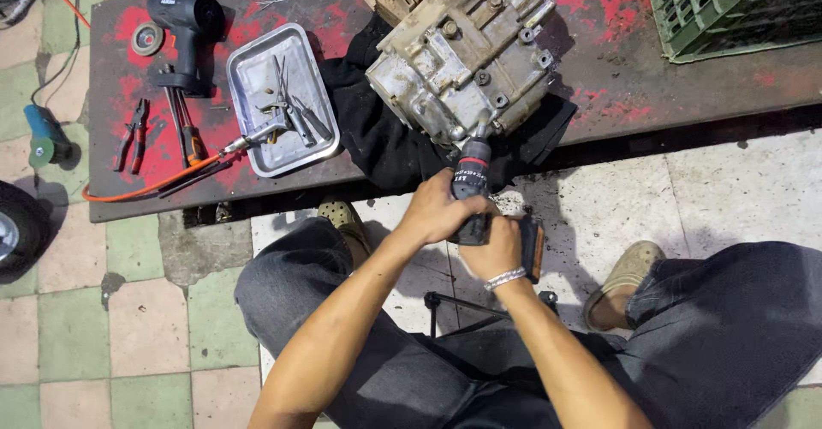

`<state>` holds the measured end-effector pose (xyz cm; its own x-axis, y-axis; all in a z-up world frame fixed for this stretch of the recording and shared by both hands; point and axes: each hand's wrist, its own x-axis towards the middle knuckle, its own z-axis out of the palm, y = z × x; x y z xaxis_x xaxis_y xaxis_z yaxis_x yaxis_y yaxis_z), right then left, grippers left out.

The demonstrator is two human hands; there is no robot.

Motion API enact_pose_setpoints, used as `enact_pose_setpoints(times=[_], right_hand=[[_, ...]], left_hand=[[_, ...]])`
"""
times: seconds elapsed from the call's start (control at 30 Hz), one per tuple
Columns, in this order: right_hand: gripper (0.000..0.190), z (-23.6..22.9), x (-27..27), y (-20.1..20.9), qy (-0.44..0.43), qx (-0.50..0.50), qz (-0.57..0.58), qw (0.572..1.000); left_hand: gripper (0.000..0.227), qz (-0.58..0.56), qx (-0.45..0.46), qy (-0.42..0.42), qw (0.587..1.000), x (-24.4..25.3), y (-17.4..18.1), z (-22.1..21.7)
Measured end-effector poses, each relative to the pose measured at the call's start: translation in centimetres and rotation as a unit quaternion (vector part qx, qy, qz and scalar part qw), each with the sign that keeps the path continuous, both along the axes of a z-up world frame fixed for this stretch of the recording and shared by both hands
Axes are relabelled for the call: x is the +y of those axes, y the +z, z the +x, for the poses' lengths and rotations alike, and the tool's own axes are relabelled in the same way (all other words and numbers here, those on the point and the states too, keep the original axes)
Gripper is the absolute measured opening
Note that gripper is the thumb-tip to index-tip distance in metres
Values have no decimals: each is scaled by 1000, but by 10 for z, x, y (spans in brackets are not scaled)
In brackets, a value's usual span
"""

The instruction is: The person uses a cordless impact driver to remove bolts from a motorcycle engine block resting on a workbench. The person systematically unscrews fasteners from the engine casing and places them into a metal tray.

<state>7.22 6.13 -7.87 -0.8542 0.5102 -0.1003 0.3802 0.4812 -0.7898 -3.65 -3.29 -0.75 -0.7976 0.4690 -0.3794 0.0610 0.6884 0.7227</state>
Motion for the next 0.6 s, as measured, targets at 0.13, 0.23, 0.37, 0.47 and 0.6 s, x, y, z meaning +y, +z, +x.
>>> enact_pose_setpoints(times=[0.13,0.23,0.37,0.47,0.6], right_hand=[[31,13,33,1,73,-25,-8,997],[30,23,49,7,122,-59,-15,991],[31,33,60,15,176,-45,31,983],[34,30,58,11,181,-54,44,981],[37,31,49,6,154,-30,29,987]], left_hand=[[71,12,-3,41,999,14,-1,24],[72,31,-20,67,997,15,-6,44],[69,98,-45,115,988,14,-16,66],[72,104,-58,127,985,8,-20,68],[72,95,-44,116,988,4,-21,62]])
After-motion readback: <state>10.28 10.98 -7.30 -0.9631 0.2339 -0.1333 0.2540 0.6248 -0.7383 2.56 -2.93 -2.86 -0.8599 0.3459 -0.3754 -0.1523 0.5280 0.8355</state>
